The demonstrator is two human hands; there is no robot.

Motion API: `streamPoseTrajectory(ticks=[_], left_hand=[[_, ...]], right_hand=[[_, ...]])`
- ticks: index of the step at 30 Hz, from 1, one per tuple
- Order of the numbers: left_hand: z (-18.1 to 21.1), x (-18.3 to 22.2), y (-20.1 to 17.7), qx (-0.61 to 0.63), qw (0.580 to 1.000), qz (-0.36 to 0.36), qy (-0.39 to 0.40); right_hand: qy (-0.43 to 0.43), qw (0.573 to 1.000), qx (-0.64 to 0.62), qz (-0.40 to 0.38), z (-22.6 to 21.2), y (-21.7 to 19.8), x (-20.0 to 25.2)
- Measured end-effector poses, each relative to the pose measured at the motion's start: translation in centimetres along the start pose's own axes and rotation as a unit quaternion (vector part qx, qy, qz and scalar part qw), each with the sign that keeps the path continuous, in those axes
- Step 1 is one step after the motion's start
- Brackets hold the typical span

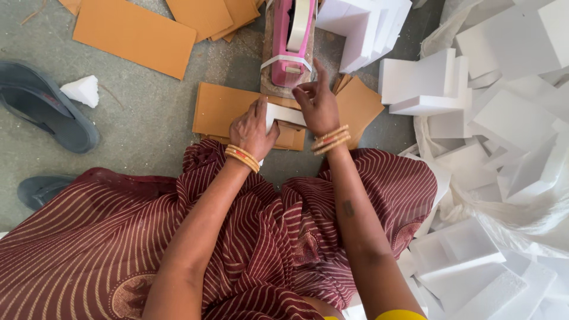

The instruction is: The person fits white foam blocks into cardboard sleeves and secures them using tape from a dispenser.

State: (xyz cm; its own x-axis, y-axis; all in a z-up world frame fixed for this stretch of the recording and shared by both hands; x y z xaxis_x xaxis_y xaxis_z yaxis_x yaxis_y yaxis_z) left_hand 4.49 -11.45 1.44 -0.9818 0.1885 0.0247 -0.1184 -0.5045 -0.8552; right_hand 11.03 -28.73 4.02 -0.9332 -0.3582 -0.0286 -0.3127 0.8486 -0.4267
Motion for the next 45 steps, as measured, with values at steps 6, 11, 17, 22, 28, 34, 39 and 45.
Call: streamPoseTrajectory(ticks=[6, 11, 17, 22, 28, 34, 39, 45], left_hand=[[-0.1, 0.8, 0.6, -0.006, 1.000, 0.001, 0.011], [-0.9, 0.1, 1.5, 0.002, 1.000, -0.014, 0.009], [-0.9, -0.5, 1.4, 0.000, 1.000, -0.015, 0.010], [-0.1, 3.1, 2.3, -0.009, 0.997, 0.015, 0.073], [0.9, 4.9, 3.0, -0.017, 0.993, 0.022, 0.114], [1.0, 5.4, 2.9, -0.007, 0.989, 0.021, 0.144], [2.2, 4.7, 1.9, -0.023, 0.987, 0.033, 0.156], [1.4, 3.8, -1.7, 0.038, 0.995, -0.008, 0.087]], right_hand=[[0.087, 0.956, -0.265, -0.095, 6.0, 2.2, -3.8], [0.113, 0.943, -0.308, -0.062, 8.8, 3.2, -4.7], [0.201, 0.947, -0.248, -0.020, 9.5, 3.6, -5.0], [0.269, 0.891, -0.362, -0.047, 11.9, 4.8, 0.1], [0.195, 0.953, -0.177, -0.151, 11.9, 4.4, 3.5], [0.217, 0.962, -0.070, -0.152, 13.4, 3.8, 3.5], [0.258, 0.953, 0.077, -0.139, 16.0, 3.3, 2.9], [0.191, 0.976, -0.086, -0.051, 12.5, 1.5, 2.4]])
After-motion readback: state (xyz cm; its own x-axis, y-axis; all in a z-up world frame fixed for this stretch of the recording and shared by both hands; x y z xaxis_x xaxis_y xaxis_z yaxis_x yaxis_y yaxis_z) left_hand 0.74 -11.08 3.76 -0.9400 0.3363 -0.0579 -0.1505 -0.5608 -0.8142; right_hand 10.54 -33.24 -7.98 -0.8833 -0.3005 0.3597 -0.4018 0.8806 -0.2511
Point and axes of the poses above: each hand's wrist, its own x-axis away from the middle knuckle, its own y-axis out of the palm, z = x × y, the point moved 5 cm from there along -x, towards the middle knuckle, and after that the axes turned 13 degrees about -z, right-handed, at the moved point
